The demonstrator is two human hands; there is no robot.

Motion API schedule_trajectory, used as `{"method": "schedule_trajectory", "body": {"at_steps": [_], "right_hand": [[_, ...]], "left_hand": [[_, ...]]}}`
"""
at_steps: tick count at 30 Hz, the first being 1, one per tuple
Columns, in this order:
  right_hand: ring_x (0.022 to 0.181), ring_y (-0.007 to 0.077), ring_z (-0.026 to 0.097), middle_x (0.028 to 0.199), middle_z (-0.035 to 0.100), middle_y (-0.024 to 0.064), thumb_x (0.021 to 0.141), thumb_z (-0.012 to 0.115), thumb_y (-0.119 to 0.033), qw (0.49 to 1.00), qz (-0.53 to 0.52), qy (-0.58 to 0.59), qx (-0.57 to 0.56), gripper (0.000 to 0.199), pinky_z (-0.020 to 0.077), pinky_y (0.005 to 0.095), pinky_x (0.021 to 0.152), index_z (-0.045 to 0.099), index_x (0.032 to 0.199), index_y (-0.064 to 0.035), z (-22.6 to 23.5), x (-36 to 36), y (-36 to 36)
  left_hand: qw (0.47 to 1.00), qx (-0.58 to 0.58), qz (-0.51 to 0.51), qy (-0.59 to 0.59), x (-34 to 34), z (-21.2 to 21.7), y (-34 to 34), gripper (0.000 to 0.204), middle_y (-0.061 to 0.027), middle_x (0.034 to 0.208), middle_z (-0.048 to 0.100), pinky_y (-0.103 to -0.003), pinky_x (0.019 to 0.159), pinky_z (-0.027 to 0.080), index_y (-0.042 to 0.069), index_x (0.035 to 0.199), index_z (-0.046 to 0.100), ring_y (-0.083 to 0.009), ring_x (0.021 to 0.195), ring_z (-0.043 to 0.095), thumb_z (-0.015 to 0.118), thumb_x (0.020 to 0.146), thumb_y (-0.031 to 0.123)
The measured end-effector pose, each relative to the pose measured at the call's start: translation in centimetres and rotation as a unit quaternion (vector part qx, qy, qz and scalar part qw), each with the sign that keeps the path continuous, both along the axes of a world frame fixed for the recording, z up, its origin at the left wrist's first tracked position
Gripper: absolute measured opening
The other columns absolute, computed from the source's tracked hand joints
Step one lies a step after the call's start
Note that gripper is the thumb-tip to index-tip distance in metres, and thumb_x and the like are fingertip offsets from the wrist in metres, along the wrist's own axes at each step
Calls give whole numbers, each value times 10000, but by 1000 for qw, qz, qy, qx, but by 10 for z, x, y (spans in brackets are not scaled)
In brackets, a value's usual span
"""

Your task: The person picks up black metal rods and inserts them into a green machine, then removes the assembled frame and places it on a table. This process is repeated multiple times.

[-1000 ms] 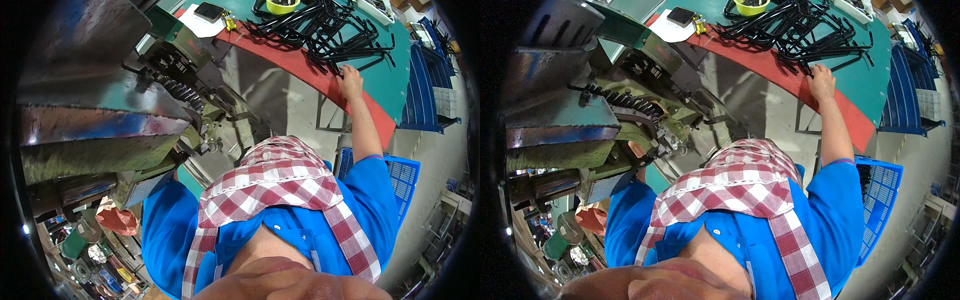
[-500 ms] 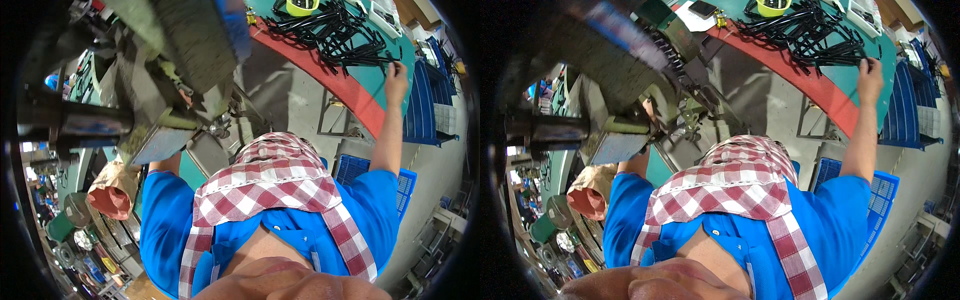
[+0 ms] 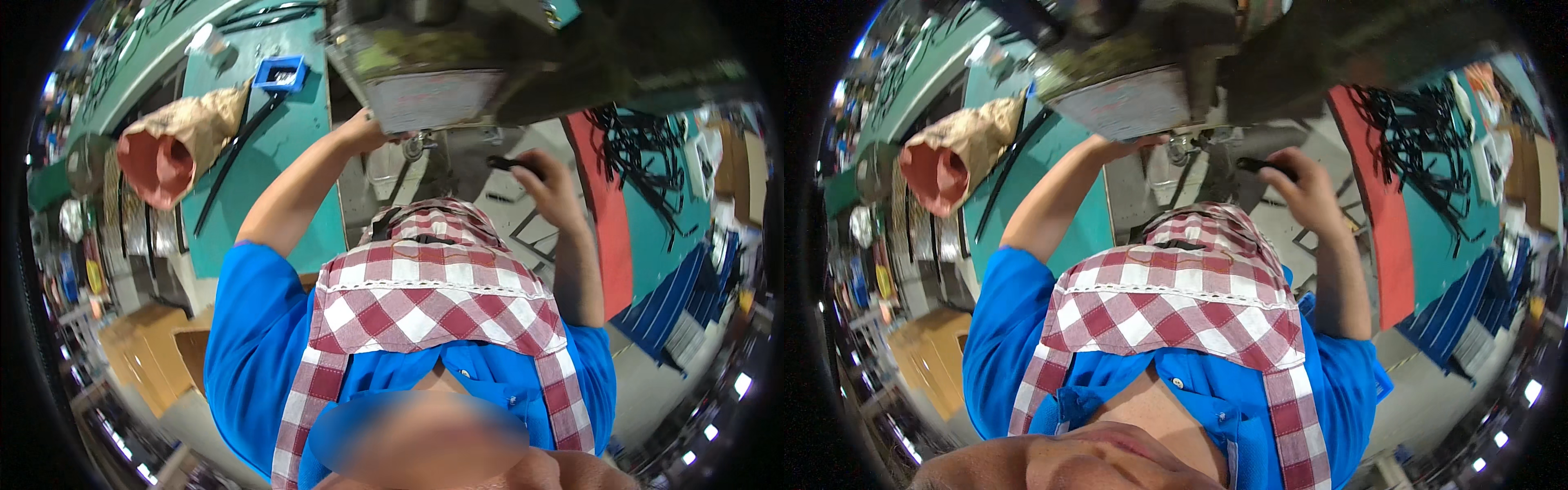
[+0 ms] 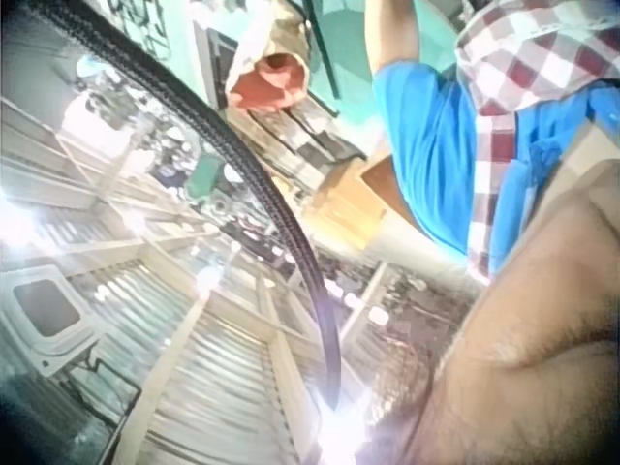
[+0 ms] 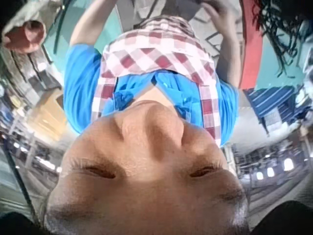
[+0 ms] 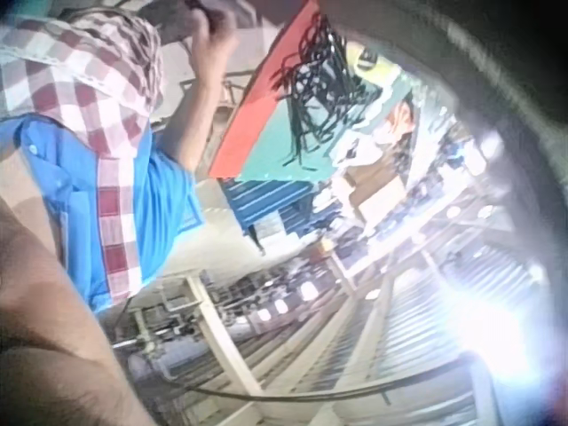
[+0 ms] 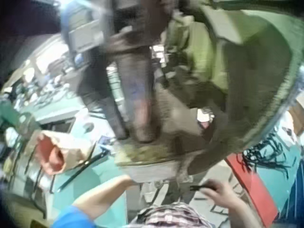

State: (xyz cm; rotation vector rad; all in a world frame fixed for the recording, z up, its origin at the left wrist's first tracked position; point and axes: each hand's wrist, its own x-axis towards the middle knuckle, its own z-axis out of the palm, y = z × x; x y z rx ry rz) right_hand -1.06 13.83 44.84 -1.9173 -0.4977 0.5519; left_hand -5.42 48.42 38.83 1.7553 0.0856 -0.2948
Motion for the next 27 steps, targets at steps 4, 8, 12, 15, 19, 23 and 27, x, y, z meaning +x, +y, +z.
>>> {"method": "schedule_trajectory", "body": {"at_steps": [4, 8, 12, 15, 19, 23, 27], "right_hand": [[684, 150, 557, 768, 650, 146, 899, 654, -228, 990, 84, 44, -103, 287, 468, 331, 635, 626, 959, 52, -36, -6, 52], [635, 186, 534, 738, 630, 160, 891, 657, -238, 988, 111, -10, -107, 286, 457, 339, 619, 640, 959, 39, -45, -9, 84], [653, 152, 534, 729, 625, 136, 894, 654, -222, 990, 128, -4, -59, 269, 449, 317, 620, 642, 961, 39, -47, -12, 100], [652, 112, 507, 704, 597, 69, 908, 642, -208, 991, 128, 38, -28, 245, 427, 288, 600, 638, 934, 36, -53, -9, 110], [650, 77, 492, 692, 560, 6, 928, 621, -180, 986, 135, 94, 21, 208, 405, 251, 591, 627, 886, 24, -61, -4, 121], [649, 74, 506, 706, 574, 5, 936, 610, -160, 985, 122, 100, 64, 192, 411, 231, 609, 627, 871, 20, -58, -9, 137], [661, 69, 500, 712, 561, -16, 939, 600, -159, 986, 49, 116, 108, 190, 400, 226, 615, 623, 849, 7, -73, -6, 140]], "left_hand": [[1000, 4, -17, 2, 12, 7, -4, 143, -21, 731, 596, -293, 550, 441, 19, 914, 646, -125, 630, 532, 697, 830, 123], [996, -81, 6, 24, 11, 10, -8, 170, -20, 684, 560, -298, 521, 412, 10, 875, 631, -120, 599, 499, 732, 802, 125], [999, 47, 8, 19, 8, -16, 2, 232, -57, 613, 605, -289, 541, 447, 17, 748, 653, -127, 566, 563, 761, 793, 217], [985, 166, 36, 3, -1, -26, 5, 281, -60, 645, 643, -285, 559, 482, 31, 724, 664, -122, 589, 607, 764, 803, 282], [990, -70, 58, 109, -28, 20, -17, 201, -33, 736, 646, -247, 567, 485, 34, 887, 640, -96, 629, 607, 680, 894, 232], [993, -43, 91, 59, -28, 20, -16, 192, -29, 697, 625, -264, 557, 470, 17, 819, 625, -98, 612, 590, 708, 861, 184], [993, -2, 105, 58, -18, 17, -8, 179, -62, 739, 651, -281, 609, 475, -10, 951, 663, -110, 671, 589, 685, 836, 126]]}}
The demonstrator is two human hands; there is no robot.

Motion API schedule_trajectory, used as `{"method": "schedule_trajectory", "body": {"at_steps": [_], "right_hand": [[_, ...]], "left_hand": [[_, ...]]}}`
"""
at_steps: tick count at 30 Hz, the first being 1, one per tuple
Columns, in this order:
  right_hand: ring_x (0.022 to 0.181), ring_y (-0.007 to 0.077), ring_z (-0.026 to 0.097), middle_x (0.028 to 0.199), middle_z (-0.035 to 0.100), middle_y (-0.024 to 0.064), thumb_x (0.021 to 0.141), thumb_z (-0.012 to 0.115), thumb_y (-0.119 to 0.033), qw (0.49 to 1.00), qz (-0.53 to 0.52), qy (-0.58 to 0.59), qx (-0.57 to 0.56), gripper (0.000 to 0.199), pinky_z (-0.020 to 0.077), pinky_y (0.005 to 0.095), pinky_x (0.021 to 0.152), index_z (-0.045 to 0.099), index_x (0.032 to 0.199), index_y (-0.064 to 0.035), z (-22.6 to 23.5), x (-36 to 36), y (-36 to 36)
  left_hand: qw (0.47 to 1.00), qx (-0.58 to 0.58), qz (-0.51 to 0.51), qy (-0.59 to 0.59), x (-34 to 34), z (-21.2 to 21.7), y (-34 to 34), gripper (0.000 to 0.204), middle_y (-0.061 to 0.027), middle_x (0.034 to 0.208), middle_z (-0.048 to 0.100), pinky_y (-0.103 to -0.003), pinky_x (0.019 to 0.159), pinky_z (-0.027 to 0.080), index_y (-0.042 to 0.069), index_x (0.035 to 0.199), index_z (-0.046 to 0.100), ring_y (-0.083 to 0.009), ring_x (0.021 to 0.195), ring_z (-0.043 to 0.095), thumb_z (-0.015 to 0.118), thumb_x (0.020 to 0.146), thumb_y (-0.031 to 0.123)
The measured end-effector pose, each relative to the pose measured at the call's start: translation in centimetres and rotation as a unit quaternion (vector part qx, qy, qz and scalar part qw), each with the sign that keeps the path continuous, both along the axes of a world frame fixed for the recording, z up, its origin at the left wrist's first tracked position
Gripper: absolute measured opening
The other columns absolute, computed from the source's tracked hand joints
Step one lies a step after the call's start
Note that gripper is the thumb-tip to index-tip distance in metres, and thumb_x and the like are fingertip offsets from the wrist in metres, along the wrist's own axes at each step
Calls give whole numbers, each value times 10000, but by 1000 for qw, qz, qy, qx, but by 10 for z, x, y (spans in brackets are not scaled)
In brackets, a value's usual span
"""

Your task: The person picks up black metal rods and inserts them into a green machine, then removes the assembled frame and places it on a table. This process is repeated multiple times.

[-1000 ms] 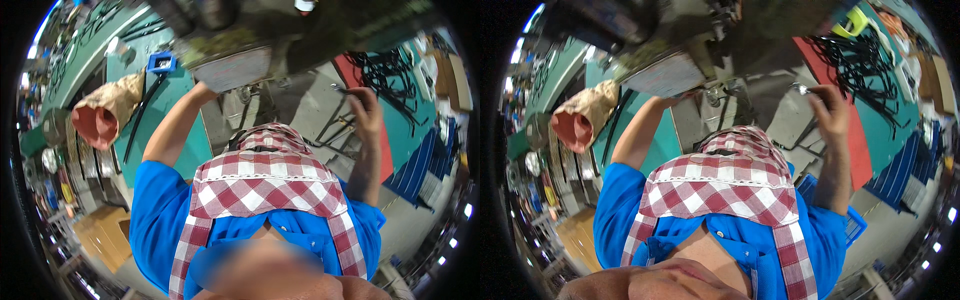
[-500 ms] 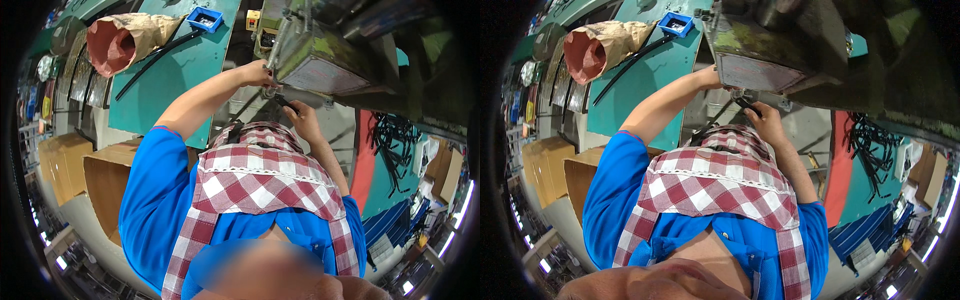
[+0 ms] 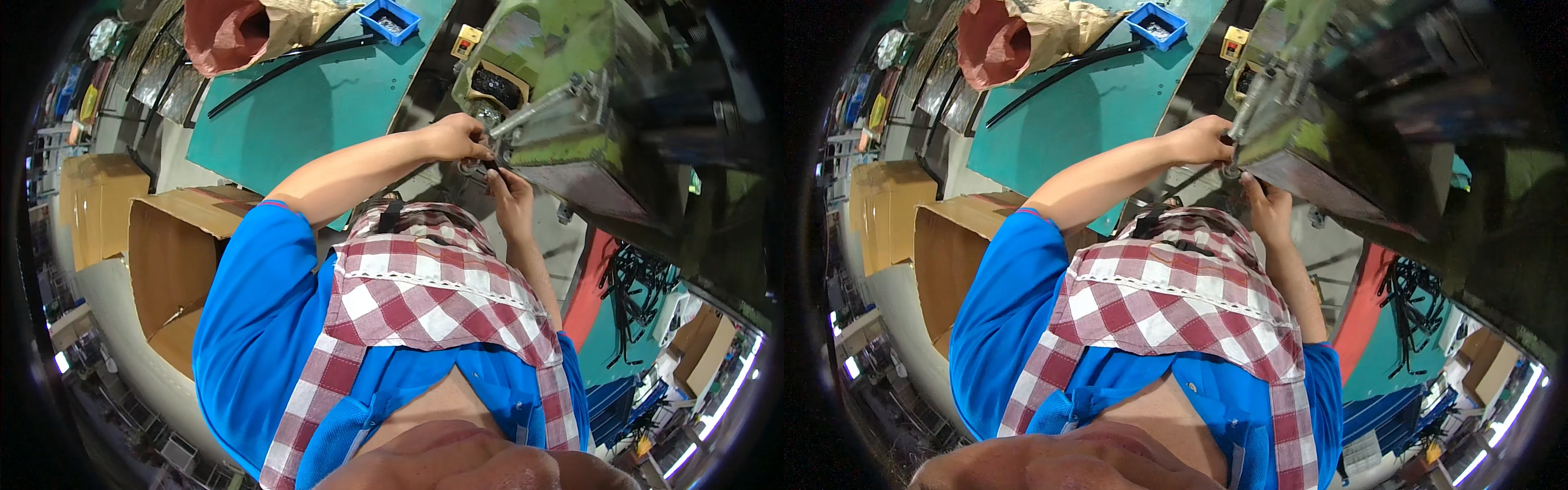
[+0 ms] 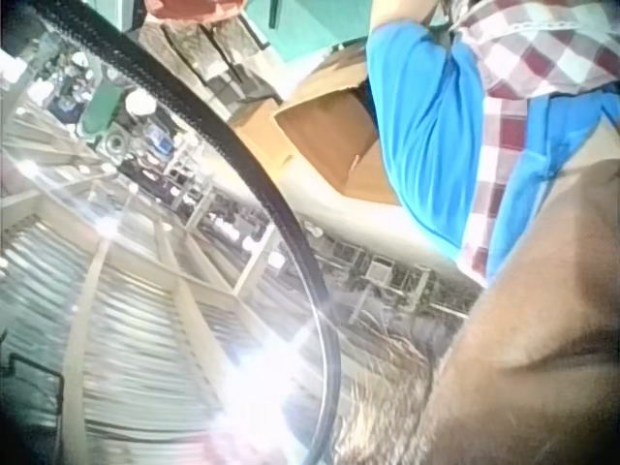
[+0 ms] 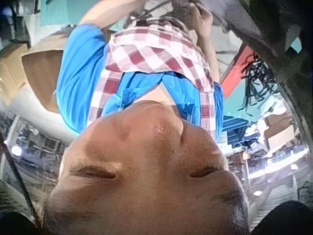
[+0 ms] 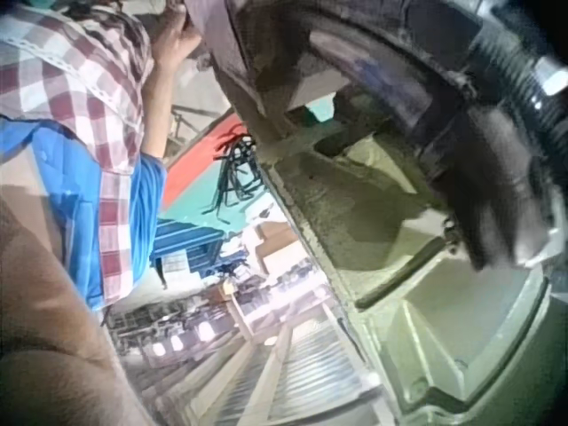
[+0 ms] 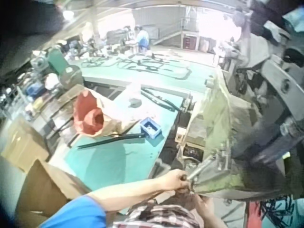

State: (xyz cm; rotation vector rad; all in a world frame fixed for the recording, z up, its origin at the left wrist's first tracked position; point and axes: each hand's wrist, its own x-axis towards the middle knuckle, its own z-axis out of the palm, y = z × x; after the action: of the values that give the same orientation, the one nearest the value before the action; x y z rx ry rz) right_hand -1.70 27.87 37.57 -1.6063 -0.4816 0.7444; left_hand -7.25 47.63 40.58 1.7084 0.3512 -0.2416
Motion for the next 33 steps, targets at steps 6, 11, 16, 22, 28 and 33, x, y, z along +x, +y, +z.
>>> {"method": "schedule_trajectory", "body": {"at_steps": [6, 11, 16, 22, 28, 33], "right_hand": [[658, 73, 466, 702, 544, -11, 942, 599, -206, 996, 20, 54, -69, 235, 373, 234, 621, 618, 827, -1, 3, 4, -16], [655, 87, 456, 709, 542, 7, 947, 588, -196, 996, -43, 68, -32, 234, 366, 247, 623, 610, 815, -4, -9, 9, -32], [650, 88, 451, 697, 530, 9, 959, 561, -166, 995, -40, 90, 29, 242, 358, 247, 621, 580, 771, -15, -12, 11, -55], [652, 94, 467, 704, 536, 12, 950, 575, -145, 994, -60, 67, -56, 204, 376, 246, 630, 597, 810, 2, -54, 25, -70], [715, 110, 535, 775, 599, 16, 879, 694, -144, 991, -110, 78, -20, 159, 428, 253, 687, 623, 859, -3, -54, 21, -83], [800, 86, 519, 845, 592, 1, 903, 653, -120, 979, -174, -55, -90, 136, 425, 249, 734, 629, 924, 13, -35, 16, -93]], "left_hand": [[999, -25, -16, 12, 10, -14, -13, 86, -64, 708, 657, -280, 607, 508, 21, 837, 633, -109, 633, 616, 660, 812, 98], [998, -43, -34, 2, 23, 1, -27, 76, -55, 693, 655, -269, 564, 512, 13, 826, 641, -116, 594, 629, 656, 814, 86], [997, -67, -48, -9, 34, -9, -50, 78, -56, 687, 653, -260, 571, 506, -2, 815, 645, -115, 589, 629, 680, 803, 67], [969, 233, -75, -19, 27, -22, -25, 452, -157, 935, 685, -389, 748, 519, 15, 1025, 642, -285, 881, 662, 725, 799, 397], [791, 586, 121, 125, -22, -83, 148, 291, -144, 1118, 597, -467, 859, 506, 95, 1078, 621, -317, 1045, 592, 627, 851, 275], [714, 634, 170, 242, -69, -99, 252, 415, -37, 1423, 409, -466, 1016, 371, 175, 1372, 409, -244, 1316, 405, 391, 957, 176]]}}
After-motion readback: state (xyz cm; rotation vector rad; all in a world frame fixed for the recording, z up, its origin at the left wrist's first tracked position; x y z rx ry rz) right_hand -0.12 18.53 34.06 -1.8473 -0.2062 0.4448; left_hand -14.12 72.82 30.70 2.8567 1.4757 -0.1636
